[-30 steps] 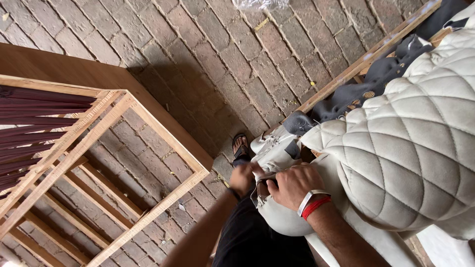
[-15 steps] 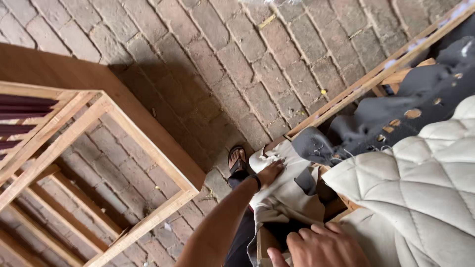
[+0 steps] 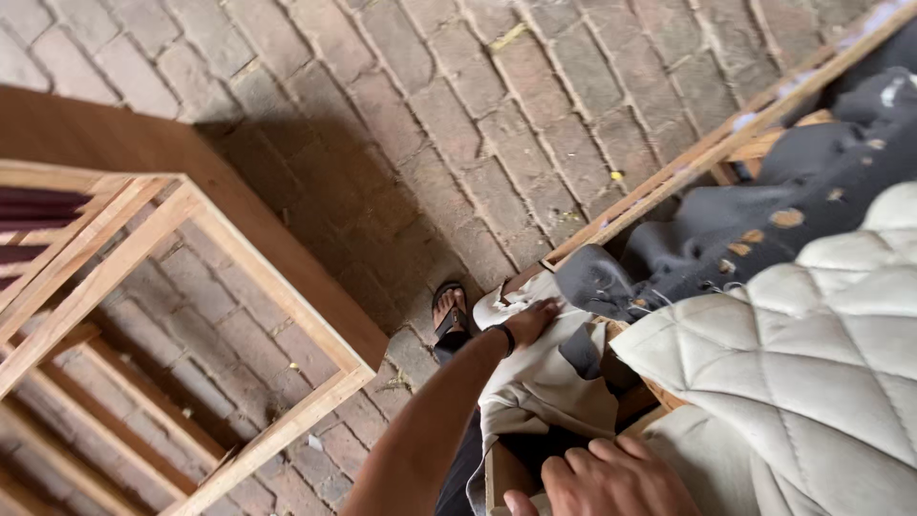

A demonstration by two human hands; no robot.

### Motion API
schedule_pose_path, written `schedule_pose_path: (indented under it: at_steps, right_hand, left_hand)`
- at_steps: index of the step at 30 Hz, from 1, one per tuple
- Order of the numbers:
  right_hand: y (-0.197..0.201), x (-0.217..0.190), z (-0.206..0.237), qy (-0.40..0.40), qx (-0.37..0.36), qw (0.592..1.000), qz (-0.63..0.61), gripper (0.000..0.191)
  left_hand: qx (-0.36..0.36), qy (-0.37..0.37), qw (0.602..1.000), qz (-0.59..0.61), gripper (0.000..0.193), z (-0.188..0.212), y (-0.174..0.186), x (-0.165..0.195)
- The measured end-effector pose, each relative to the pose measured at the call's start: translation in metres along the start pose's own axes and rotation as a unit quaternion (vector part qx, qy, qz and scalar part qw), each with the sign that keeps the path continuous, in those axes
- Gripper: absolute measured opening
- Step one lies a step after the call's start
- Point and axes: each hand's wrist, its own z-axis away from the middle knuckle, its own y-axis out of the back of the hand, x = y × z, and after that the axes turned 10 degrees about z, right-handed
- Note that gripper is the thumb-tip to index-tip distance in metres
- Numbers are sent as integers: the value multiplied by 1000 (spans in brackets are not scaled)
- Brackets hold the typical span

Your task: The person removes a cushion from a sofa, detaches a foam-covered wooden frame, and then fits a fabric cover over a foam cushion. The person smooths the cover and adjusts the edges to fit the cushion.

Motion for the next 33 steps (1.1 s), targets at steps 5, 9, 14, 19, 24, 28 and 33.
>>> schedule_pose_path:
  at_steps: [5,9,14,19,24,28,33]
  right_hand:
    - [18,-5,-1,-27,11,999,-18,57]
    - [47,-8,-1,-42,83,995,-25,51]
    - [69,-11,27,-20,320,930,-179,30]
    - [-2,-51,107,-75,554,765,-320,2]
    - [-203,-46,193,-202,530,761,-314,17]
    - [-403,15,304,-499,392,735,-239,37]
    - [-570,89,472,-670,325,435,-505,64]
  left_hand:
    - [109,143,983,26,60,20,32,2]
    - [160,115,979,-57,48,40,77,-5]
    - [263,103,957,70,37,93,114,24]
    - [262,4,929,260,36,191,108,54]
    - [395,34,836,380,30,255,37,56]
    - [513,116,746,408,40,286,-104,26]
    - [393,159,904,-50,25,262,-285,36]
